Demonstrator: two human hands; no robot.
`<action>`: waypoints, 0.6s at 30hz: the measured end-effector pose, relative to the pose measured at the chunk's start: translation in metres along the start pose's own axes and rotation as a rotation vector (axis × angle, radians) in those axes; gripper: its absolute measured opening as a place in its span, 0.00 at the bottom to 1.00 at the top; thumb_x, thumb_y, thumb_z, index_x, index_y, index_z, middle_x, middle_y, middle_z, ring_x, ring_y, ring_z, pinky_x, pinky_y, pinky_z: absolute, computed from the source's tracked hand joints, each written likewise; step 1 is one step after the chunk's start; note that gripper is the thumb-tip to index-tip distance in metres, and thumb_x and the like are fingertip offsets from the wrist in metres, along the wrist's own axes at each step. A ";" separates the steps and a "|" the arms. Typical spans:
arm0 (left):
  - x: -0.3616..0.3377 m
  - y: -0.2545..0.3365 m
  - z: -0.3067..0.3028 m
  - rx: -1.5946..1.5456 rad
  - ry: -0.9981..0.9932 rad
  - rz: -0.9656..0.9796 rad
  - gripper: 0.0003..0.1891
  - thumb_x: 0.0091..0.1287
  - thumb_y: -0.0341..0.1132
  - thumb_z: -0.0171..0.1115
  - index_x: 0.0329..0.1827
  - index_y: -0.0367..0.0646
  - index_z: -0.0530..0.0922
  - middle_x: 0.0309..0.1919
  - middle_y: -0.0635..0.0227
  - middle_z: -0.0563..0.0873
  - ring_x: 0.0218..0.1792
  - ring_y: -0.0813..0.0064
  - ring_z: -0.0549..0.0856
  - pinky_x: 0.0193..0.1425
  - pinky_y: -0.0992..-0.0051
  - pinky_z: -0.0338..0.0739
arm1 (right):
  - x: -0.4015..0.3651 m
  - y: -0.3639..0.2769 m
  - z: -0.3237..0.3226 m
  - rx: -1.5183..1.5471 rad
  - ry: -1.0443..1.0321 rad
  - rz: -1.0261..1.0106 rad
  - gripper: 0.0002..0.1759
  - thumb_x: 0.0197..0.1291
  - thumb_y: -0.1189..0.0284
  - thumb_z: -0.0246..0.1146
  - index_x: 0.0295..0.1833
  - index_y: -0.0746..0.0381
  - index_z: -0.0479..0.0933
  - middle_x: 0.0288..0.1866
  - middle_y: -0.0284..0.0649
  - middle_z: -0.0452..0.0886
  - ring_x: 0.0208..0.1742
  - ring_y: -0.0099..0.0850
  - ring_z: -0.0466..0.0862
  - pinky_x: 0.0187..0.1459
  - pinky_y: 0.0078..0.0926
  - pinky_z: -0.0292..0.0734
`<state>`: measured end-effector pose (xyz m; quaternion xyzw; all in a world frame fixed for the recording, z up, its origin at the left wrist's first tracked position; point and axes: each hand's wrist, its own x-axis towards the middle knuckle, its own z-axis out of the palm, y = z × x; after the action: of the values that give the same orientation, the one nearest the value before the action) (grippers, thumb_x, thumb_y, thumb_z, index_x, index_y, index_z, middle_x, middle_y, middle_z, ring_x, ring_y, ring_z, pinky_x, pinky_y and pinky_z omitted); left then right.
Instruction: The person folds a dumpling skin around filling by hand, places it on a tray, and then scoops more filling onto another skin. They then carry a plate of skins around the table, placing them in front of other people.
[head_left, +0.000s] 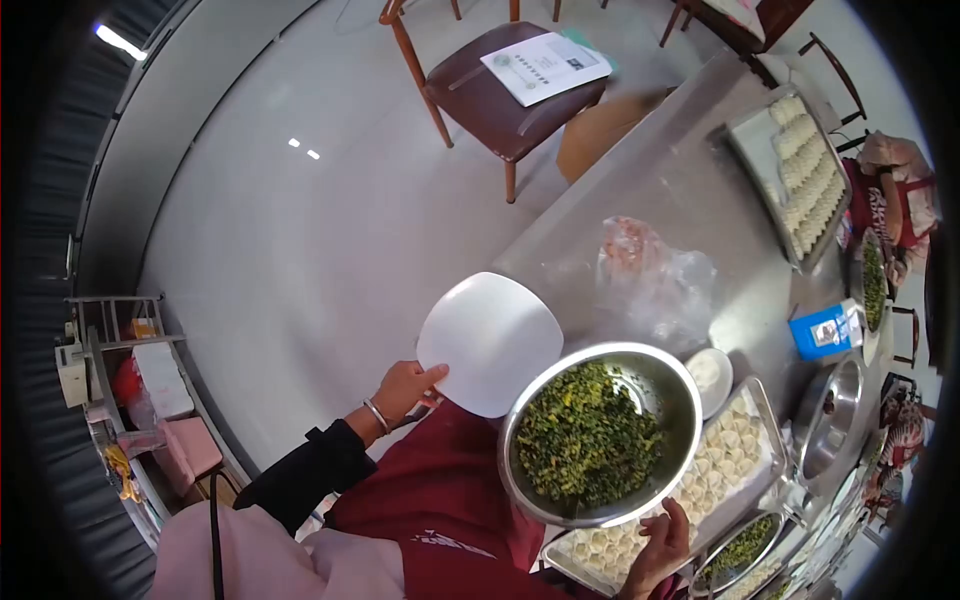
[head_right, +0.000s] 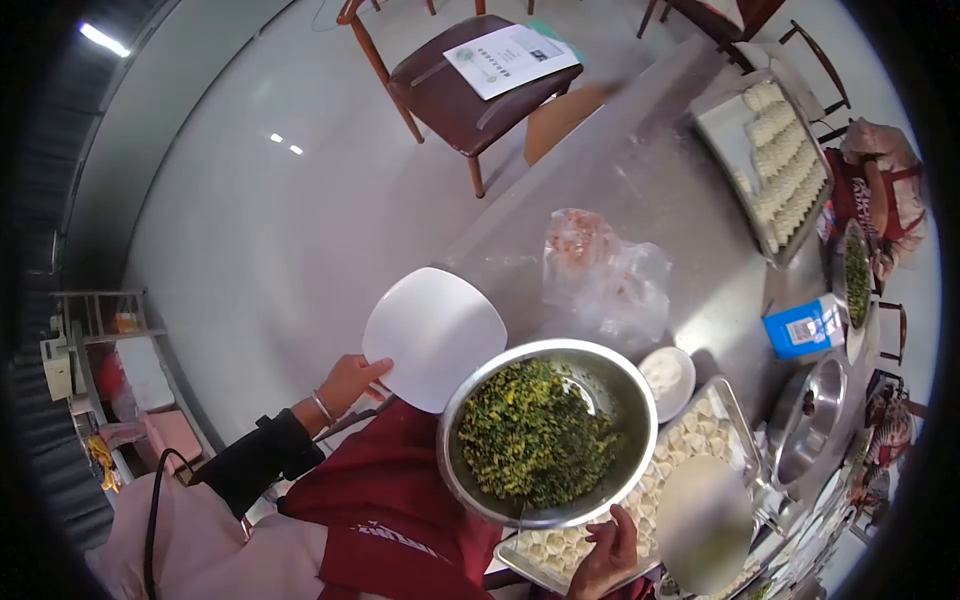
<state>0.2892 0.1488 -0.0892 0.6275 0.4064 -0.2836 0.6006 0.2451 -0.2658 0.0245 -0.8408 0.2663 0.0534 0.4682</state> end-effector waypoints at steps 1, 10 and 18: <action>-0.005 0.000 0.002 0.000 0.015 0.026 0.21 0.67 0.42 0.61 0.41 0.25 0.80 0.31 0.59 0.86 0.29 0.73 0.86 0.34 0.74 0.84 | -0.005 -0.002 -0.004 0.051 -0.014 0.013 0.15 0.64 0.76 0.55 0.54 0.71 0.76 0.38 0.39 0.84 0.30 0.23 0.81 0.30 0.18 0.75; -0.053 0.047 -0.004 -0.259 0.231 0.365 0.15 0.63 0.31 0.58 0.51 0.32 0.73 0.40 0.62 0.83 0.37 0.71 0.85 0.37 0.74 0.84 | -0.045 -0.042 -0.053 0.068 0.096 0.003 0.14 0.63 0.82 0.54 0.51 0.67 0.80 0.36 0.38 0.84 0.30 0.23 0.83 0.31 0.18 0.76; -0.045 0.075 -0.123 -0.512 0.005 0.375 0.23 0.62 0.25 0.57 0.62 0.33 0.67 0.53 0.61 0.79 0.52 0.63 0.82 0.54 0.66 0.81 | -0.106 0.001 -0.025 0.205 0.288 0.172 0.13 0.65 0.79 0.55 0.53 0.67 0.78 0.42 0.38 0.84 0.30 0.21 0.83 0.27 0.16 0.76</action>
<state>0.3142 0.2664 0.0029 0.5207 0.3435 -0.0550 0.7797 0.1496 -0.2448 0.0737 -0.7619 0.4055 -0.0549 0.5021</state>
